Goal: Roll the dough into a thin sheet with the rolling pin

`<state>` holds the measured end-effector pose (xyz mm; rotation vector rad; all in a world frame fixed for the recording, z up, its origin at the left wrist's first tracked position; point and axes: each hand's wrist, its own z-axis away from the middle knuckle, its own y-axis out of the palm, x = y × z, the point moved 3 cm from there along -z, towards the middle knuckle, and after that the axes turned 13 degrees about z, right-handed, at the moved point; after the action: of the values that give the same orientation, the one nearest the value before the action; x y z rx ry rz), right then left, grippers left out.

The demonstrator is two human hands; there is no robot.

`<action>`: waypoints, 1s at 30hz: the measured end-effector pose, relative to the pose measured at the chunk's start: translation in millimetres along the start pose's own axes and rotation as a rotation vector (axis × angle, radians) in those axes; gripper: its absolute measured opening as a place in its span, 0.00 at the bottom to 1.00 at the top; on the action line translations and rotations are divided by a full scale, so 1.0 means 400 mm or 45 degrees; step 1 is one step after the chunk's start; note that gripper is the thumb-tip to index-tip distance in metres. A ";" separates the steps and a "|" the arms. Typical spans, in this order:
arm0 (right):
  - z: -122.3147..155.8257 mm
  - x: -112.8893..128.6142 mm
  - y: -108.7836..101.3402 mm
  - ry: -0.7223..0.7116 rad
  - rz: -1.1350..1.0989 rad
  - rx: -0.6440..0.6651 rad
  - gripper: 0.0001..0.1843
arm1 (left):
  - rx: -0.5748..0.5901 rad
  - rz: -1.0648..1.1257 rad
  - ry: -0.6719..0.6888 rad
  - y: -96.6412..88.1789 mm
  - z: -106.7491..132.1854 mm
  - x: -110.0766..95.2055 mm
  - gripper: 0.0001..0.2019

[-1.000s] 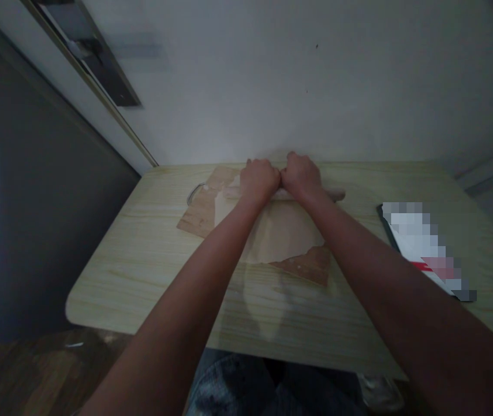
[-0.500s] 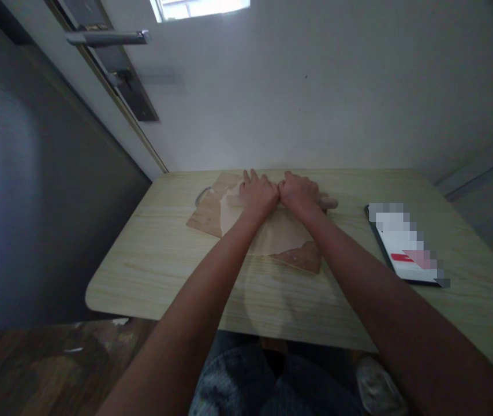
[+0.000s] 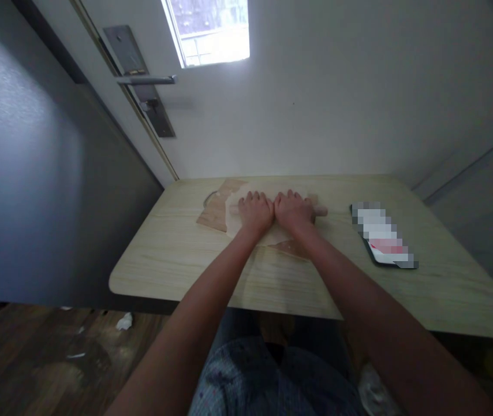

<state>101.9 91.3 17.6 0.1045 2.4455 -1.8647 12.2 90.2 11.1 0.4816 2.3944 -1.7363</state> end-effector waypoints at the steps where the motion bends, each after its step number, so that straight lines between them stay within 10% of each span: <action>1: 0.011 0.000 -0.004 -0.010 0.006 -0.006 0.21 | 0.005 0.002 0.014 -0.002 0.009 0.000 0.20; 13: 0.094 -0.003 -0.004 -0.182 -0.036 -0.151 0.20 | 0.034 -0.034 0.128 -0.019 0.077 0.005 0.21; 30: -0.020 0.000 0.018 -0.043 -0.053 -0.112 0.21 | 0.021 -0.002 -0.010 0.011 -0.032 0.004 0.21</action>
<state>102.5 101.0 12.9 0.0173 2.5209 -1.7564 12.9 103.8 10.7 0.4739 2.3777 -1.7564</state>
